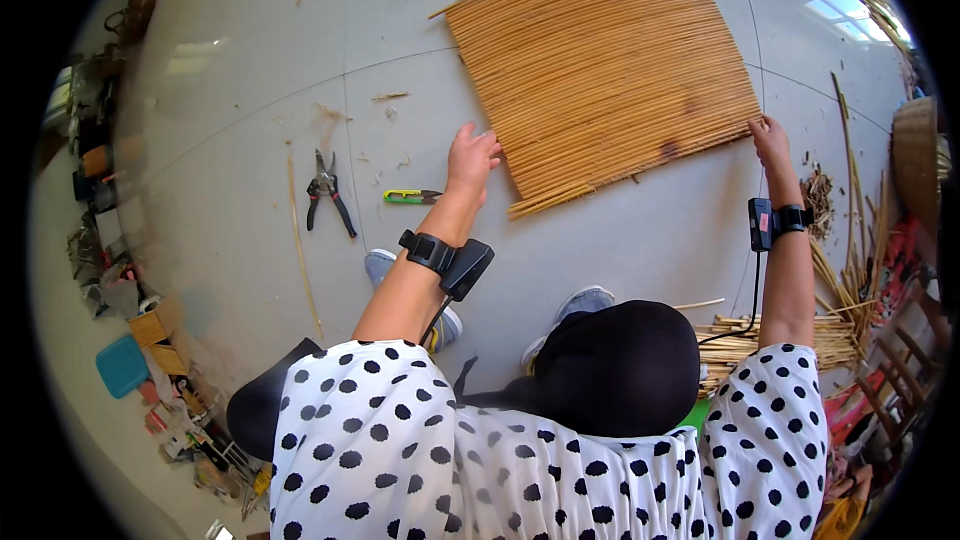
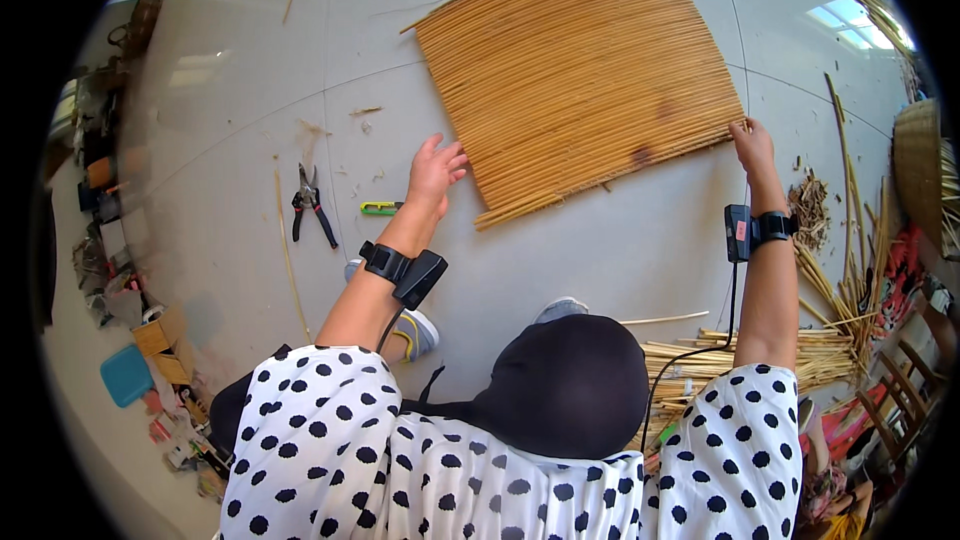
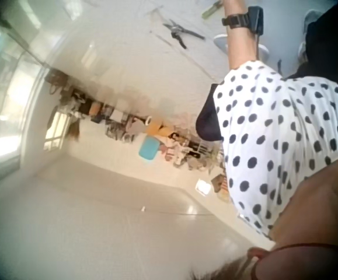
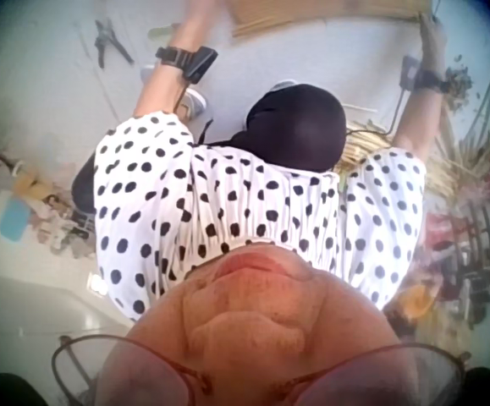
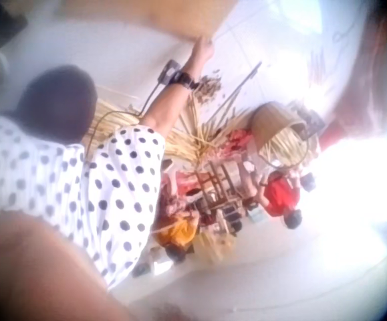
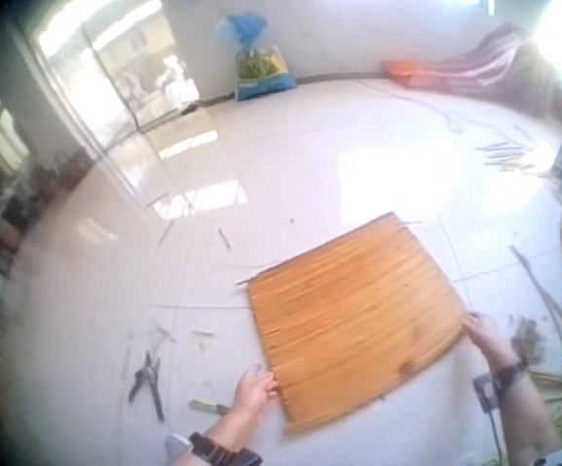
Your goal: The person assembles a bamboo mat by picking up bamboo sticks and weaving them into a pre-strung base. They use pliers and a small cutter to trim the materials and adjust the structure.
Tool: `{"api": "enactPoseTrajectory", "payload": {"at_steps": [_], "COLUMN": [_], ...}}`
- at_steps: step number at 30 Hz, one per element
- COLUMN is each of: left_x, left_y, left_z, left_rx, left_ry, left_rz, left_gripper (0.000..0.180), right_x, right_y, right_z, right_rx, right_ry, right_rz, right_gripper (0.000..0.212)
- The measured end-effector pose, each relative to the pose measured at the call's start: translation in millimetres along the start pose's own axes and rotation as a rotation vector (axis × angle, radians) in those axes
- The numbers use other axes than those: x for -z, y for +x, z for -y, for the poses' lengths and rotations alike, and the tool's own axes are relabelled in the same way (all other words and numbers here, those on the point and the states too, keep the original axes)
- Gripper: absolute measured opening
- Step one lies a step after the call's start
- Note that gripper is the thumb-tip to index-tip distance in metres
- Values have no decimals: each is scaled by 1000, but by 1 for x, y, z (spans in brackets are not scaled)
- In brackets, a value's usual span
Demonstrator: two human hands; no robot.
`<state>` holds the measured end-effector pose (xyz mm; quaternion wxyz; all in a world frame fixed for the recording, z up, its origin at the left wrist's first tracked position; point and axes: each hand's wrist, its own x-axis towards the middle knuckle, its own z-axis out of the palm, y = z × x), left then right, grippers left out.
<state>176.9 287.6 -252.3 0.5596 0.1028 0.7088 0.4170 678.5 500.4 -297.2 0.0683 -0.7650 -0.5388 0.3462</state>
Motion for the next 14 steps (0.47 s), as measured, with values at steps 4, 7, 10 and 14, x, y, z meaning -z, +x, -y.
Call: {"api": "enactPoseTrajectory", "payload": {"at_steps": [4,7,10,14], "left_x": [-15,-51,-25,-43], "left_y": [-7,-4,-20,-21], "left_z": [0,5,7,17], "left_rx": [45,74,122,159], "left_ry": [-19,-72,-16,-21], "left_rz": [71,199,150,276], "left_gripper": [70,69,69,72], "right_x": [2,56,9,44], "right_y": [17,30,-17,-40], "right_z": [-58,-122,-55,-23], "right_rx": [98,362,-15,-318], "right_ry": [38,-86,35,-30], "right_rz": [-108,-364,-92,-119], "right_gripper": [44,47,52,63]}}
